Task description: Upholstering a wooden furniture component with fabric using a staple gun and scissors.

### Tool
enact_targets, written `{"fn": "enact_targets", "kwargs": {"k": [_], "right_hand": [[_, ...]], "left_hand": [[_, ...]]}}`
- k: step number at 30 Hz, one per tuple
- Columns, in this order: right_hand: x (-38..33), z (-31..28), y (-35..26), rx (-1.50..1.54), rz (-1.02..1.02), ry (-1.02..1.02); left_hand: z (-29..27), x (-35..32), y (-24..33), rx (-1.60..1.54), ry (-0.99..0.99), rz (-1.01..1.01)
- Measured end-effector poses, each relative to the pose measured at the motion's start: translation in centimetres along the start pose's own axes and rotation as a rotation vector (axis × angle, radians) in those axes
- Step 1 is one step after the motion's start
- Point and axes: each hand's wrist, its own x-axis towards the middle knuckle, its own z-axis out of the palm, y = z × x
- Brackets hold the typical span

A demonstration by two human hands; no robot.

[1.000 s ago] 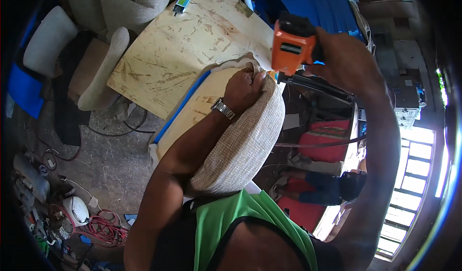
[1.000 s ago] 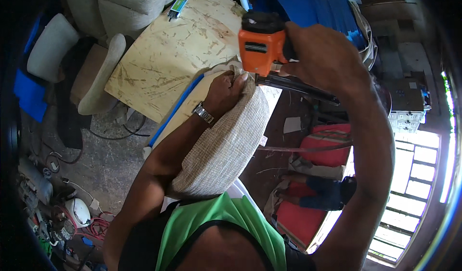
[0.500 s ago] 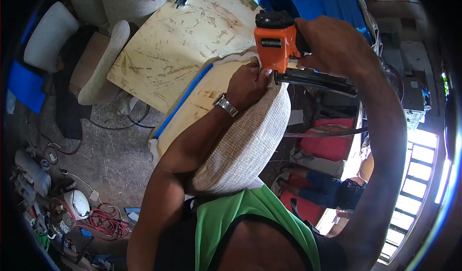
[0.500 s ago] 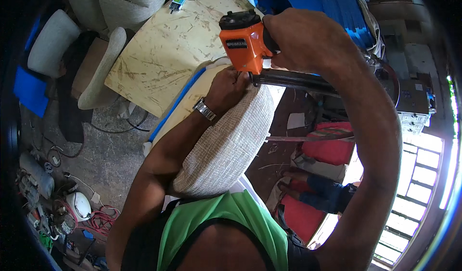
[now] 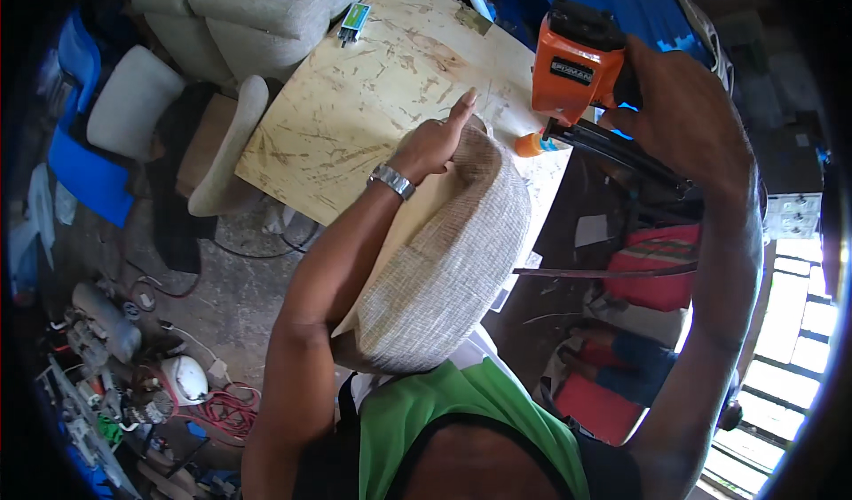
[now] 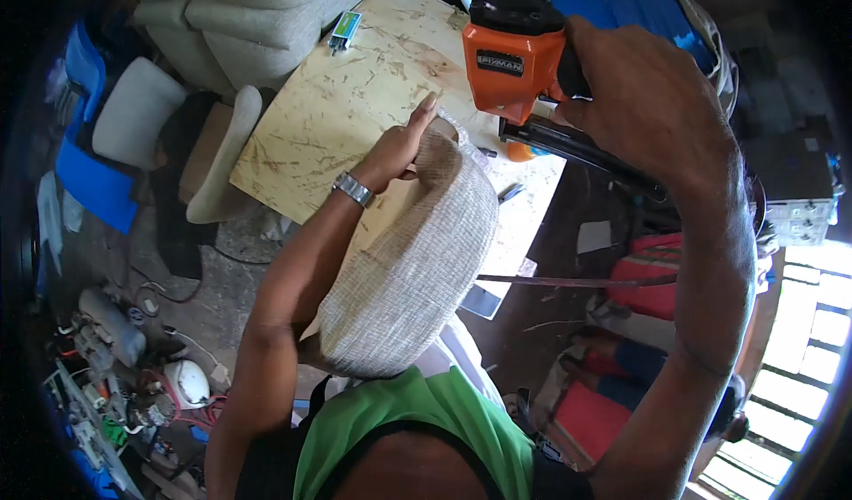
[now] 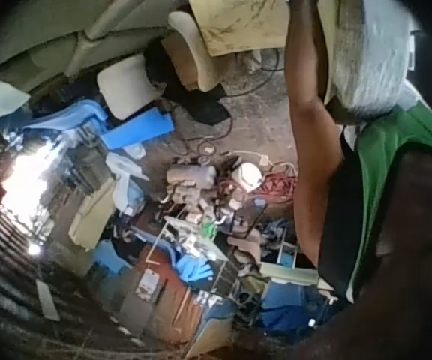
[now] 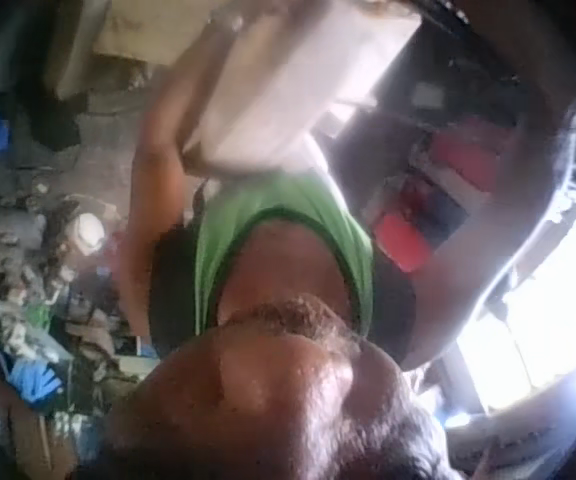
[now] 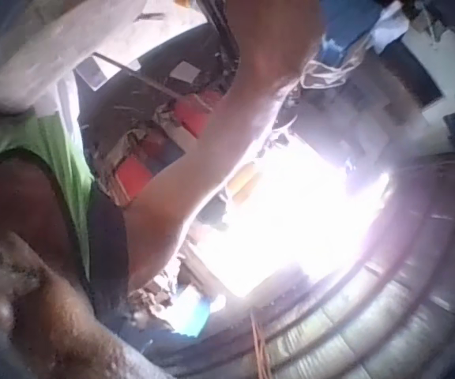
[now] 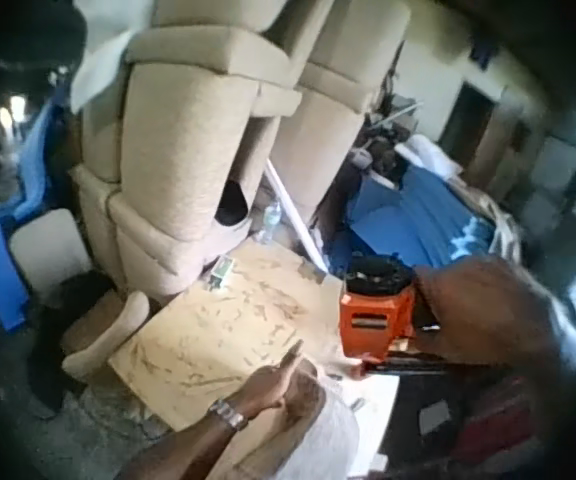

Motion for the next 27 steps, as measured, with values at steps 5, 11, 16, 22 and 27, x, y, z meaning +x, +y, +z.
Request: {"fn": "enact_targets", "kwargs": {"k": [5, 11, 16, 22, 27], "right_hand": [[-4.8, 6.3, 6.6, 0.132, -0.206, 0.292], [-7.4, 10.4, 9.7, 0.202, 0.043, 0.071], [-6.7, 11.1, 11.2, 0.306, 0.080, -0.001], [-2.7, 9.2, 9.1, 0.361, -0.013, -0.083], [1.3, 6.8, 6.1, 0.380, -0.158, -0.087]], "left_hand": [[2.3, 2.8, 4.1, 0.388, -0.306, -0.490], [4.2, -2.5, 4.2, 0.329, -0.172, -0.221], [5.3, -4.3, 3.4, 0.005, 0.046, -0.444], [5.8, -5.3, 2.5, -0.323, 0.180, -0.222], [3.9, -5.6, 2.1, -0.146, 0.002, -0.262]]}}
